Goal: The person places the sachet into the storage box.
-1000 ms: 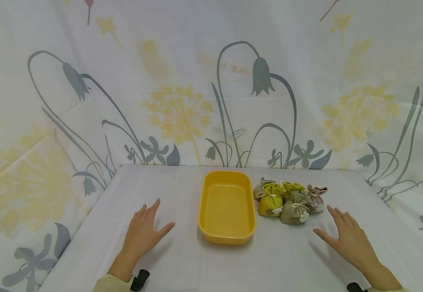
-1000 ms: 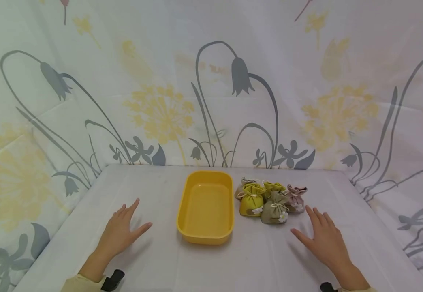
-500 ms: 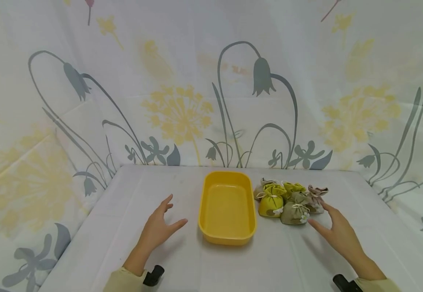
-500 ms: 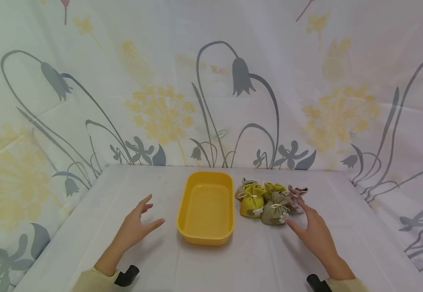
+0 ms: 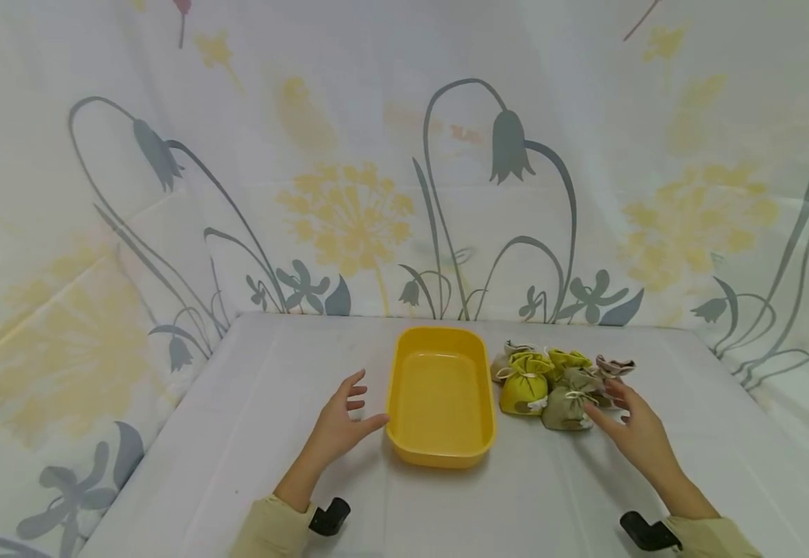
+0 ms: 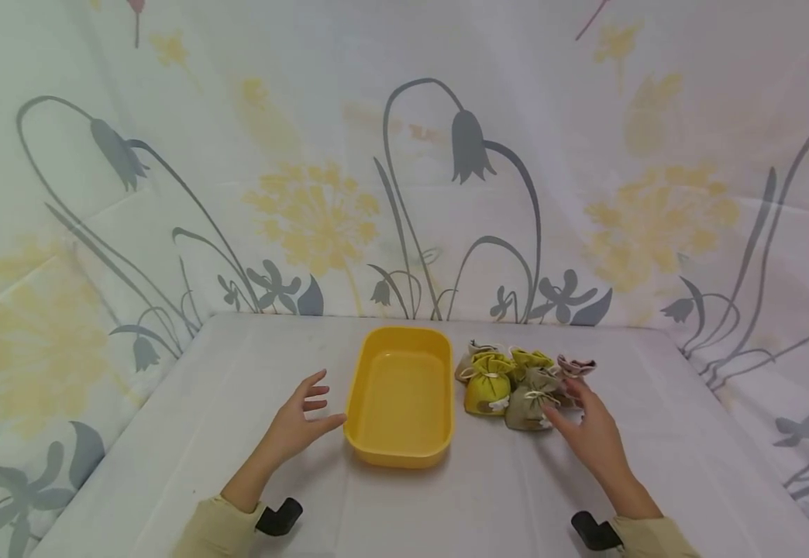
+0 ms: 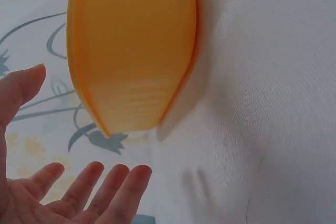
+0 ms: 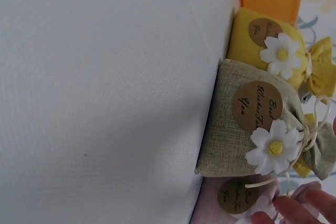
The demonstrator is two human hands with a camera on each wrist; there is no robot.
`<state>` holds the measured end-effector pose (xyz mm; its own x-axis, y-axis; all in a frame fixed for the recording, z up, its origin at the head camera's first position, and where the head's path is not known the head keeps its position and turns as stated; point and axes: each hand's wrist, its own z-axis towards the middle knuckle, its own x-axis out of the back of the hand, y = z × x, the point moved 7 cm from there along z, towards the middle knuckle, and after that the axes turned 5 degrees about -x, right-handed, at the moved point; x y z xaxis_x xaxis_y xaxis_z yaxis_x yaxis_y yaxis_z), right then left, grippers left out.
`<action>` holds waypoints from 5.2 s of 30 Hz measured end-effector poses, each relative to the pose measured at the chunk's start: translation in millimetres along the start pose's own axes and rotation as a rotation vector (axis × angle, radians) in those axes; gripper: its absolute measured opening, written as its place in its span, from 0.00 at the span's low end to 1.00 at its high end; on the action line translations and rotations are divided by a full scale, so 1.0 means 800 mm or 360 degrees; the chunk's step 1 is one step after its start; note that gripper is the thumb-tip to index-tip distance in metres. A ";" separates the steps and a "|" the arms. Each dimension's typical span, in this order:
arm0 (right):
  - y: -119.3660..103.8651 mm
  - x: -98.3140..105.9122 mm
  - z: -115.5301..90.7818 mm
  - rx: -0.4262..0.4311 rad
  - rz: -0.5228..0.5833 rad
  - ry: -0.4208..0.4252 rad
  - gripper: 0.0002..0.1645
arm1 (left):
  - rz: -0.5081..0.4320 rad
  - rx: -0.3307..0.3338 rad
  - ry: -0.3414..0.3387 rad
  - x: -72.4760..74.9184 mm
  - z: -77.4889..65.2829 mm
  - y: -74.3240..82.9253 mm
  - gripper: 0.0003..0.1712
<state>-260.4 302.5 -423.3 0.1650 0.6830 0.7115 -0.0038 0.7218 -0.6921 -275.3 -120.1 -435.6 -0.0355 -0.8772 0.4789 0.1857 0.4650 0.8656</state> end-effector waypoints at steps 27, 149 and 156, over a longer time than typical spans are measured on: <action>0.001 -0.011 0.023 -0.0150 0.0235 -0.0054 0.36 | -0.0400 0.0148 -0.0091 -0.038 0.008 -0.010 0.33; -0.231 -0.141 0.105 -0.0013 0.0744 -0.0149 0.14 | -0.0520 0.0177 -0.0075 -0.039 0.005 -0.013 0.31; -0.232 -0.163 0.117 -0.0053 0.0693 -0.0095 0.14 | -0.0521 0.0206 -0.0075 -0.041 0.007 -0.016 0.30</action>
<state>-373.4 89.8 -376.3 0.0977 0.9288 0.3575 -0.0283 0.3617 -0.9319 -281.9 -96.5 -461.2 -0.1182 -0.9772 0.1766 0.0313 0.1741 0.9842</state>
